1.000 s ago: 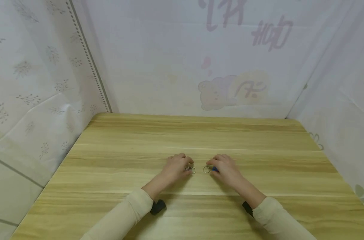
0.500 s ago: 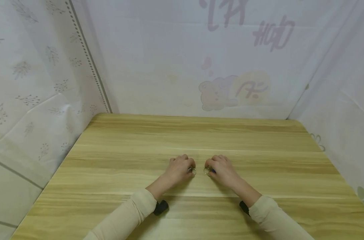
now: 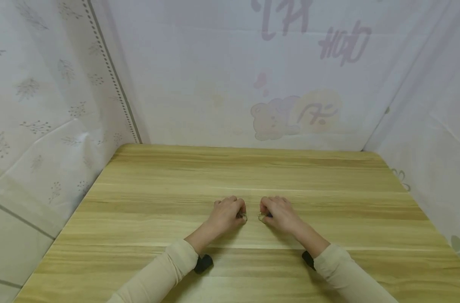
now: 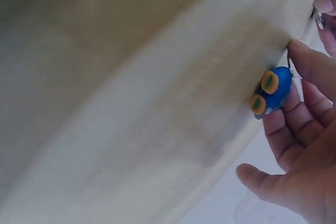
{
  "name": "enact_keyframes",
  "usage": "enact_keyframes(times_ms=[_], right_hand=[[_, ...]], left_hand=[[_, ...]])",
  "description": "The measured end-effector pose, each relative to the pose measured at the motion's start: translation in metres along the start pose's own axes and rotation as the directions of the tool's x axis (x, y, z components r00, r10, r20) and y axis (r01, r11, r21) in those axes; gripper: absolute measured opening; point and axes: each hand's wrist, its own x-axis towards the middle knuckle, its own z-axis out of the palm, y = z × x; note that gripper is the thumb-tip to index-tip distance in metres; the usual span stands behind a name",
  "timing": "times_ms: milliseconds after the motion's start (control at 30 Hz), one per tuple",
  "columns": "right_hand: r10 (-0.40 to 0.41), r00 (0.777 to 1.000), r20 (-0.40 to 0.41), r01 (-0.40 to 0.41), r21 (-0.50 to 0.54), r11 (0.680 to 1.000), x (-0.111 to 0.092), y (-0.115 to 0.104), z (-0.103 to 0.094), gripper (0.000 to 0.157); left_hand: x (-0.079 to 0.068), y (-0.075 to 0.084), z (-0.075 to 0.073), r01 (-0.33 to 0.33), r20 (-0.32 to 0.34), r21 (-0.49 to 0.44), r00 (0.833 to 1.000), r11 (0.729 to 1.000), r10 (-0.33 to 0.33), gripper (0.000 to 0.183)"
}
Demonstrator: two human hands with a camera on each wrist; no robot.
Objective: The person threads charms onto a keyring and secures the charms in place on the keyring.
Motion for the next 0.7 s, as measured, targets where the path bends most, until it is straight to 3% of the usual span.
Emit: enact_keyframes(times_ms=[233, 433, 533, 700], right_hand=[[-0.04, 0.996, -0.08, 0.043, 0.038, 0.998, -0.0016, 0.0047, 0.0049, 0.027], [-0.041, 0.993, -0.11, 0.047, 0.058, 0.997, -0.003, 0.0058, 0.0037, 0.02], [-0.006, 0.996, -0.088, 0.018, 0.137, 0.99, -0.0043, 0.0056, 0.0017, 0.014], [0.052, 0.997, -0.048, -0.033, 0.325, 0.945, -0.0083, 0.0045, -0.0006, 0.008]], left_hand=[[0.0002, -0.0028, 0.0033, -0.023, -0.039, -0.026, 0.999, 0.999, 0.022, 0.019], [-0.0012, -0.0039, 0.0022, -0.037, -0.03, -0.093, 0.999, 0.995, 0.035, 0.015], [-0.002, -0.0031, -0.0004, -0.025, -0.021, -0.154, 1.0, 0.988, 0.022, 0.012], [-0.0029, -0.0009, -0.0046, -0.017, -0.015, -0.219, 1.0, 0.976, 0.014, 0.009]])
